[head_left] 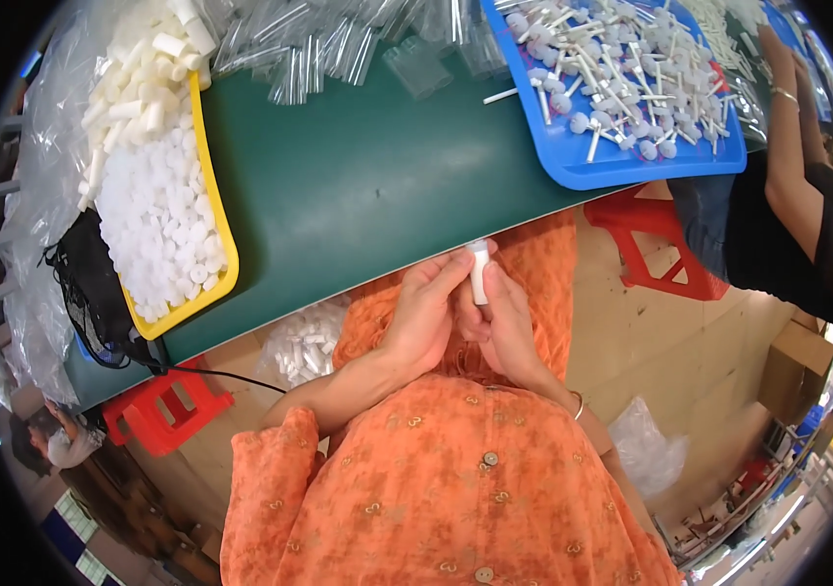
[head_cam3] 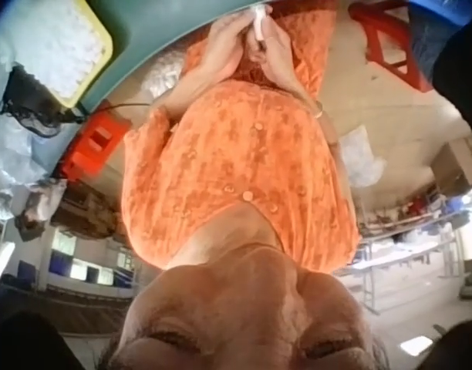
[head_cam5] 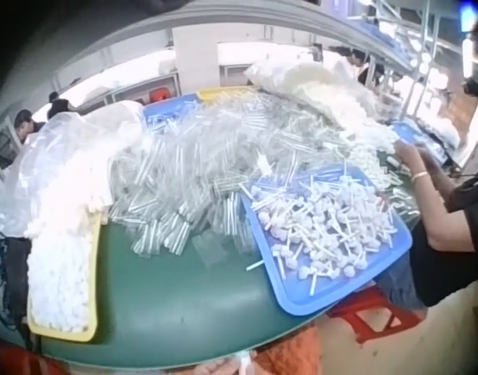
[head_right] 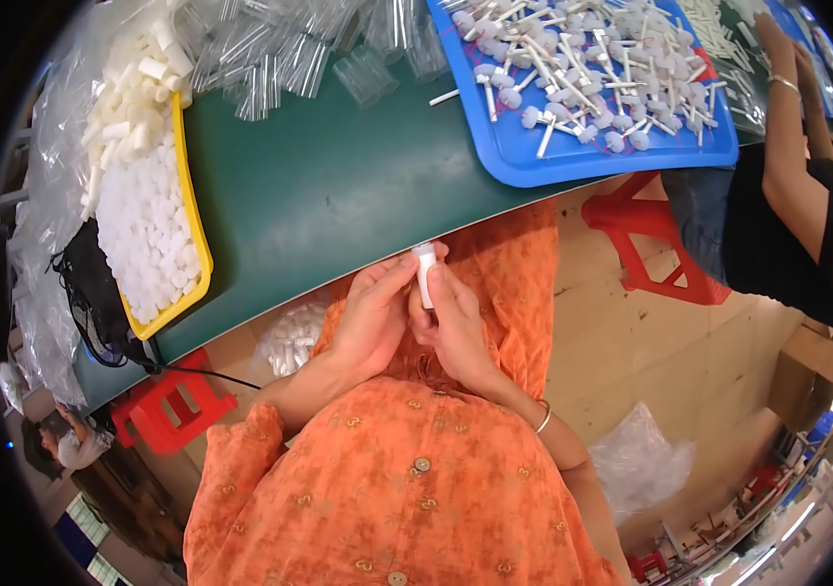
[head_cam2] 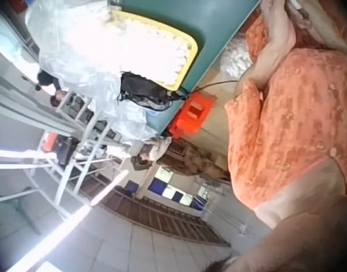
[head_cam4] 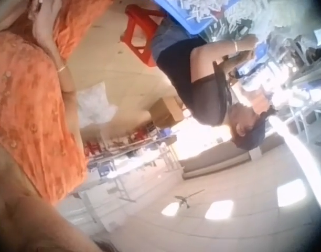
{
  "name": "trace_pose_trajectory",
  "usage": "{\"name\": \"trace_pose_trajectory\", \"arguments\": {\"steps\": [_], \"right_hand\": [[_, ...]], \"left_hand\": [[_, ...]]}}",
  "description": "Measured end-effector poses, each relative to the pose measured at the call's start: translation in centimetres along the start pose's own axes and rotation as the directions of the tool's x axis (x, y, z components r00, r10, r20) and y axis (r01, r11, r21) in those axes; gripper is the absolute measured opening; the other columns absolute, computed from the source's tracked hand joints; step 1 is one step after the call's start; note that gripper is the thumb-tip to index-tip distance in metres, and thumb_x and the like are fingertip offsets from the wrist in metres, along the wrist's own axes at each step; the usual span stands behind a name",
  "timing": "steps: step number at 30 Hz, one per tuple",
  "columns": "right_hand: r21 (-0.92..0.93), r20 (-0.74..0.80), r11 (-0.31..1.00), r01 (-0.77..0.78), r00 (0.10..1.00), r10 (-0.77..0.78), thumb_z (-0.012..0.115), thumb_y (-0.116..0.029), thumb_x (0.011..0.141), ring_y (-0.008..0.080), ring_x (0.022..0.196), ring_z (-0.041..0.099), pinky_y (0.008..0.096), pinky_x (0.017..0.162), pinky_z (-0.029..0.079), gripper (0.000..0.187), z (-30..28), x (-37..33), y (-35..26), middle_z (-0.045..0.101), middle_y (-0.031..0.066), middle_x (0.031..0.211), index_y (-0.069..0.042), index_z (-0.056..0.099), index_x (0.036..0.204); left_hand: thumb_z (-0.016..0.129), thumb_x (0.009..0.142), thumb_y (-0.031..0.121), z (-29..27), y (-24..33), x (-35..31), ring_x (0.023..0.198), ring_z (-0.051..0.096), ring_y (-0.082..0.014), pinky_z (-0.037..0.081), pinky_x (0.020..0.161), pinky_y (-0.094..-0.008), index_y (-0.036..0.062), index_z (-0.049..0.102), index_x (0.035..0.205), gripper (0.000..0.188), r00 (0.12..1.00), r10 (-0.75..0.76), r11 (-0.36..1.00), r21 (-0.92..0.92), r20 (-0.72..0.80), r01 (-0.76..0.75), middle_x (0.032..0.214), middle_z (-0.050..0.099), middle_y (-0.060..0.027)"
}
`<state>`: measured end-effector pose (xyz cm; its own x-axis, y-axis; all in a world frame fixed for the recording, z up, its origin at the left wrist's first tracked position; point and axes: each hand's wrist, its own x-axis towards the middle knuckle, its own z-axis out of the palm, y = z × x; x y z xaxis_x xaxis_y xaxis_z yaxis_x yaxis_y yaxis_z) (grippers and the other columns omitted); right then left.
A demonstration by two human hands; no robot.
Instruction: Assembling plastic tubes by inserting small white components and capping them.
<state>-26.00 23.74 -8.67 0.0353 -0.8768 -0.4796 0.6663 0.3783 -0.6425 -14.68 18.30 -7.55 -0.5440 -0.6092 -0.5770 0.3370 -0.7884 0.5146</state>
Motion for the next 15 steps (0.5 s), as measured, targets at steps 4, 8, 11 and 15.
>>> {"name": "trace_pose_trajectory", "arguments": {"steps": [4, 8, 11, 15], "right_hand": [[0.212, 0.139, 0.965, -0.151, 0.983, 0.123, 0.036, -0.040, 0.106, 0.0058, 0.048, 0.027, 0.0221, 0.043, 0.023, 0.036, -0.2, 0.0, -1.0, 0.035, -0.0034, 0.062, -0.008, 0.044, 0.090], [0.379, 0.143, 0.886, -0.266, 0.963, 0.228, 0.034, -0.040, 0.106, 0.0055, 0.048, 0.025, 0.0222, 0.043, 0.020, 0.039, -0.1, -0.3, -1.9, 0.031, -0.0049, 0.059, -0.007, 0.048, 0.092], [-0.204, 0.126, 0.978, 0.049, 0.992, -0.024, 0.039, -0.035, 0.105, 0.0101, 0.051, 0.041, 0.0268, 0.048, 0.033, 0.034, -1.8, -0.2, -1.3, 0.045, -0.0011, 0.061, -0.005, 0.054, 0.099], [-0.777, 0.458, 0.252, 0.577, 0.793, -0.402, 0.066, -0.026, 0.086, 0.0254, 0.083, 0.057, 0.0367, 0.073, 0.047, 0.042, -2.1, -1.2, -5.7, 0.060, 0.0110, 0.096, -0.002, 0.057, 0.119]], "left_hand": [[0.051, 0.101, 0.024, 0.4, -0.1, -0.1, 0.099, 0.059, -0.0134, 0.048, 0.086, -0.0275, 0.0003, 0.063, 0.116, 0.030, 0.991, 0.063, 0.997, 0.051, -0.118, -0.057, 0.116, 0.064, -0.0077], [0.052, 0.101, 0.024, 0.2, -0.2, -0.1, 0.109, 0.057, -0.0170, 0.045, 0.095, -0.0311, 0.0001, 0.062, 0.117, 0.031, 0.997, 0.046, 0.998, 0.050, -0.063, -0.043, 0.120, 0.063, -0.0079], [0.052, 0.101, 0.025, 0.5, 1.0, -0.8, 0.114, 0.055, -0.0179, 0.043, 0.101, -0.0340, 0.0000, 0.060, 0.119, 0.032, 1.000, -0.019, 1.000, 0.022, -0.009, 0.019, 0.123, 0.062, -0.0093], [0.051, 0.102, 0.022, 0.7, 1.8, -2.8, 0.101, 0.060, -0.0131, 0.049, 0.089, -0.0306, 0.0004, 0.061, 0.118, 0.028, 0.995, 0.094, 0.995, 0.030, -0.032, -0.093, 0.109, 0.065, -0.0059]]}}
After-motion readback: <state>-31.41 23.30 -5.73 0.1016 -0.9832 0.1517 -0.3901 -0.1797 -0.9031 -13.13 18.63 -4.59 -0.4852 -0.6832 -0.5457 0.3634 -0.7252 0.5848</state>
